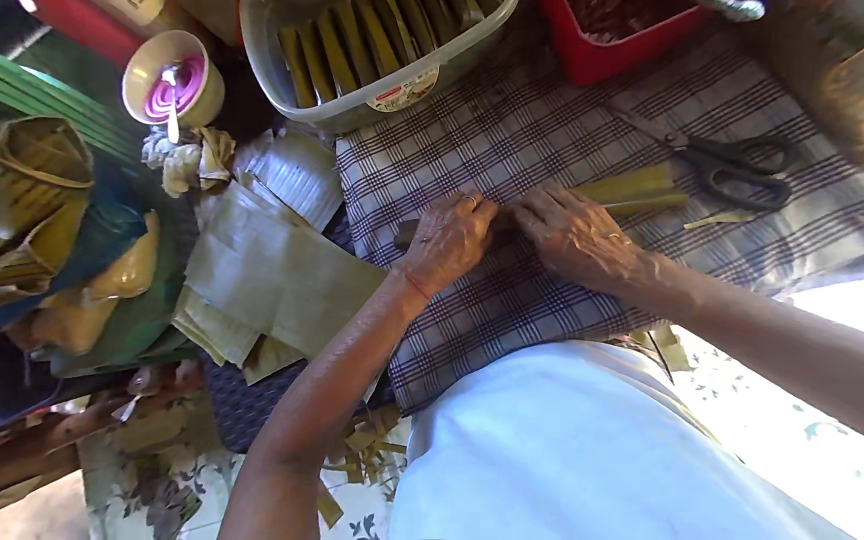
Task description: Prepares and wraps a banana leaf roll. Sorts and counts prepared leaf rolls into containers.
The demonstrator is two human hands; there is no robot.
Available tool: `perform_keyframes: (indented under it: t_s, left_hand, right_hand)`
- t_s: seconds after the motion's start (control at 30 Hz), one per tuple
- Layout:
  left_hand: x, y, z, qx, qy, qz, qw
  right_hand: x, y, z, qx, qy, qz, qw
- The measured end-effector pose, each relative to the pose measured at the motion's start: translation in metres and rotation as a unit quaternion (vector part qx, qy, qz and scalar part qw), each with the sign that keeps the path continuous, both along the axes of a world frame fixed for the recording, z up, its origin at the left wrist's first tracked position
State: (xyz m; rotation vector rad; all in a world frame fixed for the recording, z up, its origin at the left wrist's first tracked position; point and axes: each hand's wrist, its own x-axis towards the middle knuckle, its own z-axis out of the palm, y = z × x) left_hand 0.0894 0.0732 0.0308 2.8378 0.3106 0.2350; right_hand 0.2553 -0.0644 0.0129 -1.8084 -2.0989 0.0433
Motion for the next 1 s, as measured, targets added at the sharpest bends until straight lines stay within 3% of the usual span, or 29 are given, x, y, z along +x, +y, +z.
perform_keyframes:
  t_s: [0.1,0.2,0.33,0.4,0.43,0.5,0.53,0.57,0.67,0.7,0.8,0.83,0.93,1.0]
  left_hand:
    - [0.006,-0.012,-0.013,0.089,-0.024,-0.021,0.996]
    - [0.013,-0.02,-0.02,0.137,-0.036,-0.018,0.99]
    - [0.018,-0.024,-0.002,0.045,-0.004,0.002,0.999]
    - [0.021,-0.024,0.009,0.033,0.023,-0.007,0.999]
    - [0.022,-0.024,0.01,0.06,0.001,-0.021,0.998]
    - [0.023,-0.023,0.01,0.122,-0.063,-0.056,0.989]
    - [0.023,-0.023,0.011,0.14,-0.082,-0.069,0.984]
    - [0.023,-0.024,0.013,0.142,-0.077,-0.072,0.984]
    - [0.021,-0.027,0.025,0.07,0.038,-0.052,0.995]
    - [0.02,-0.027,0.025,0.07,0.05,-0.053,0.995]
    - [0.02,-0.029,0.022,0.112,0.003,-0.074,0.991]
    - [0.02,-0.031,0.026,0.098,0.036,-0.07,0.992]
    - [0.027,-0.034,0.05,-0.028,0.252,-0.029,0.967]
    - [0.03,-0.028,0.055,-0.072,0.304,-0.039,0.949]
  right_hand:
    - [0.01,0.008,0.016,-0.107,0.137,-0.004,0.985]
    - [0.022,0.014,0.041,-0.248,0.265,-0.027,0.931]
    - [0.016,0.011,0.064,-0.315,0.073,-0.028,0.946]
    - [0.018,0.012,0.068,-0.377,0.11,-0.022,0.919]
    - [0.022,0.014,0.067,-0.416,0.203,-0.019,0.886]
    - [0.028,0.013,0.064,-0.506,0.441,-0.035,0.74]
    - [0.029,0.011,0.064,-0.539,0.504,-0.045,0.673]
    - [0.029,0.012,0.066,-0.554,0.51,-0.047,0.657]
    - [0.027,0.016,0.071,-0.525,0.333,-0.046,0.782]
    - [0.027,0.016,0.071,-0.527,0.332,-0.048,0.781]
    - [0.035,0.013,0.07,-0.592,0.469,-0.023,0.655]
    - [0.034,0.013,0.07,-0.596,0.459,-0.027,0.659]
    - [0.024,0.017,0.067,-0.522,0.312,-0.037,0.793]
    - [0.019,0.015,0.062,-0.462,0.266,-0.005,0.846]
